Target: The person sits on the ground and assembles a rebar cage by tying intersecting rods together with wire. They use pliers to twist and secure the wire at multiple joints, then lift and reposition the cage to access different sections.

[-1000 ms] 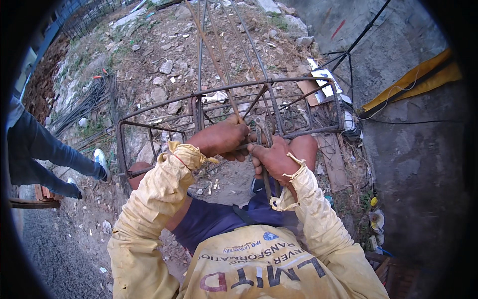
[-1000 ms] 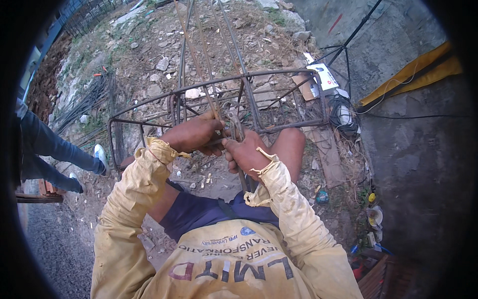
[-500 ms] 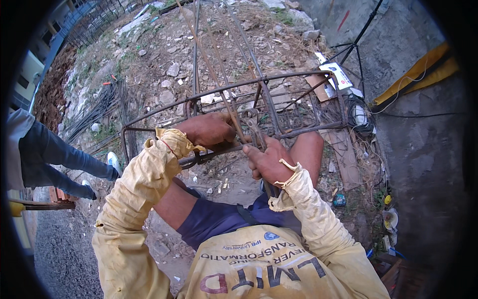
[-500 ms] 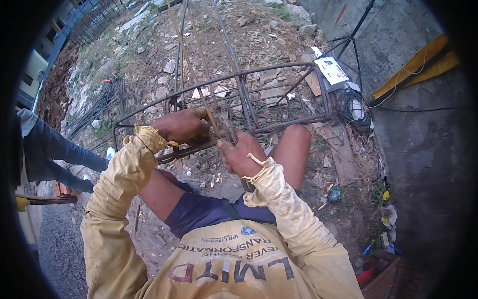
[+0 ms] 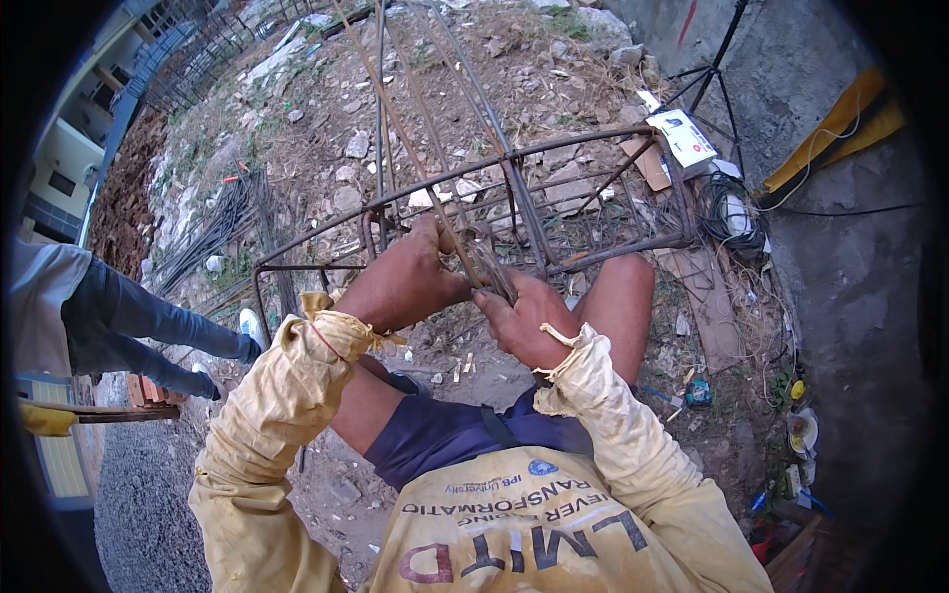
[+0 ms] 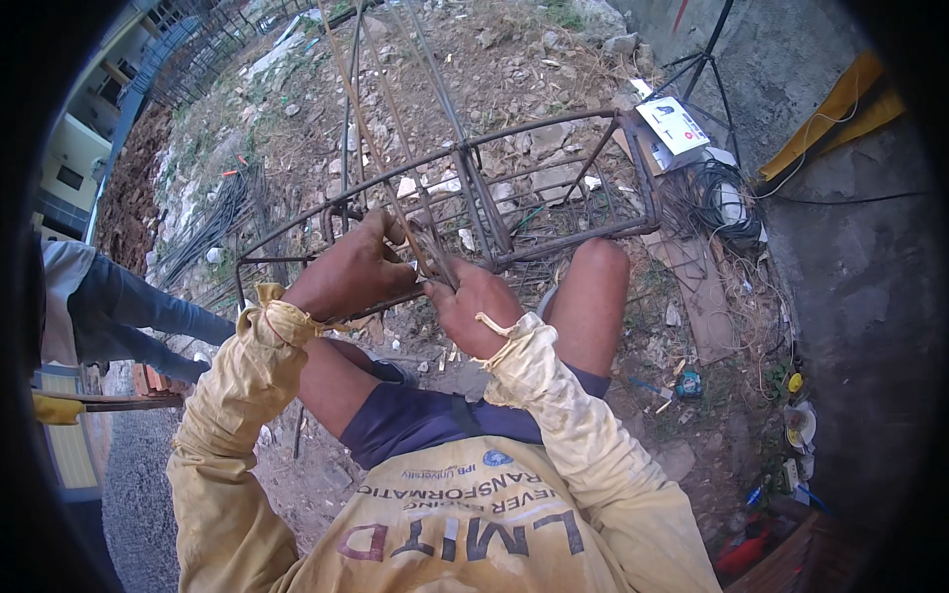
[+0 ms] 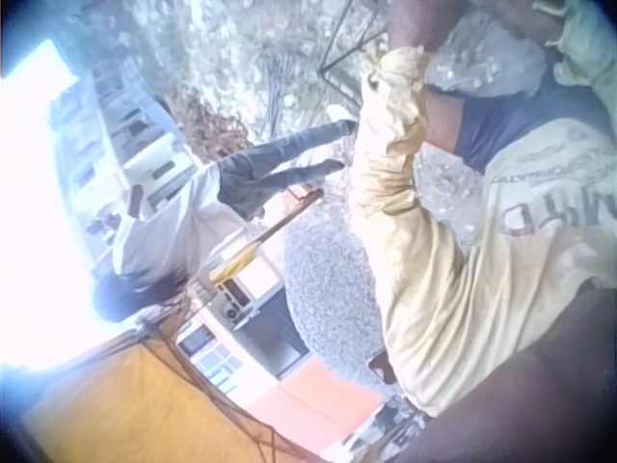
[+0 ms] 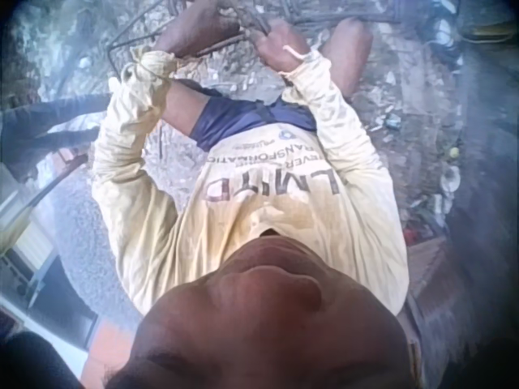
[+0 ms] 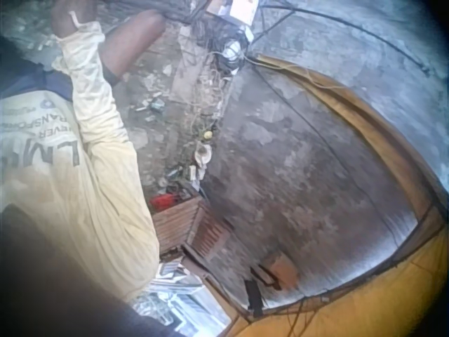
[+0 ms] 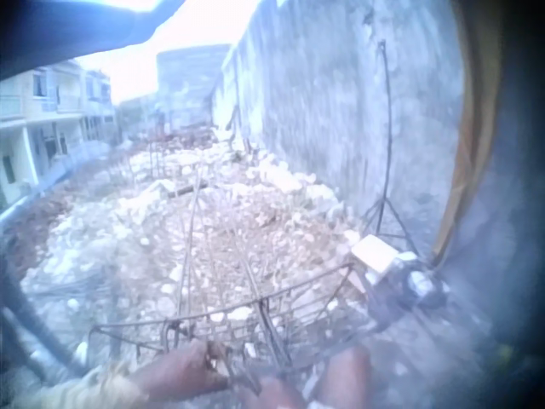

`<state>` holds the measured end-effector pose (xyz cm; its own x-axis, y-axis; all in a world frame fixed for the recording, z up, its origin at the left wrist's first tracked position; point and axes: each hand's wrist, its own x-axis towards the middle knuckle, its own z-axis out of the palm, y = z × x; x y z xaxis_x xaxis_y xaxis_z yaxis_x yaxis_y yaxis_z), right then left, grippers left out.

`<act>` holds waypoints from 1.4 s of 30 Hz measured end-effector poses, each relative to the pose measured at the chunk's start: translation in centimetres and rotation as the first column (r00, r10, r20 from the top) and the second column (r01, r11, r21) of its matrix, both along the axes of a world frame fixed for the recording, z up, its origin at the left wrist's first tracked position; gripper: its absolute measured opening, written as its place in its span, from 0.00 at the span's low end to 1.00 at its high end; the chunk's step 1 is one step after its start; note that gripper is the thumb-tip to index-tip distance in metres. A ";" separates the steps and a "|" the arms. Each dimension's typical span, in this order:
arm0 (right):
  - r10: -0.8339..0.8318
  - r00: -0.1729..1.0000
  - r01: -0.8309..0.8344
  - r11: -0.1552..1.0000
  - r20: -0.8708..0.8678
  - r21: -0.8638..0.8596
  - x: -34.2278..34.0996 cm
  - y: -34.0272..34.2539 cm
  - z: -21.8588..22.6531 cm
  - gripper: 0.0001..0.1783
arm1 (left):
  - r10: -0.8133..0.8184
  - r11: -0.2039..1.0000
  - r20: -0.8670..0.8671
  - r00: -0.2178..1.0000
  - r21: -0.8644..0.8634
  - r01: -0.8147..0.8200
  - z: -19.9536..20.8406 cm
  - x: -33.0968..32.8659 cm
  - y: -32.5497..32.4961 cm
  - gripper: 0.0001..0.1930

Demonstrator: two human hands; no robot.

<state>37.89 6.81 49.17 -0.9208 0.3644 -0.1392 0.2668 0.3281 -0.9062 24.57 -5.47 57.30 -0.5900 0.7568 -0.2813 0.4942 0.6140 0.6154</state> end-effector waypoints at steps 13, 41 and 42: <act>-0.039 0.992 0.045 0.998 -0.118 0.044 0.9 -0.2 0.3 0.15 | 0.065 0.945 0.245 0.967 0.297 -0.138 -1.9 3.4 -1.8 0.12; -0.089 0.956 0.151 0.967 -0.280 0.207 2.4 -1.7 -0.5 0.13 | -0.255 0.829 0.111 0.960 0.537 0.158 -3.6 2.5 -4.0 0.11; -0.109 0.947 0.176 0.963 -0.304 0.204 2.4 -1.8 -0.7 0.13 | -0.161 0.844 0.154 0.975 0.534 0.055 -3.8 2.3 -4.0 0.11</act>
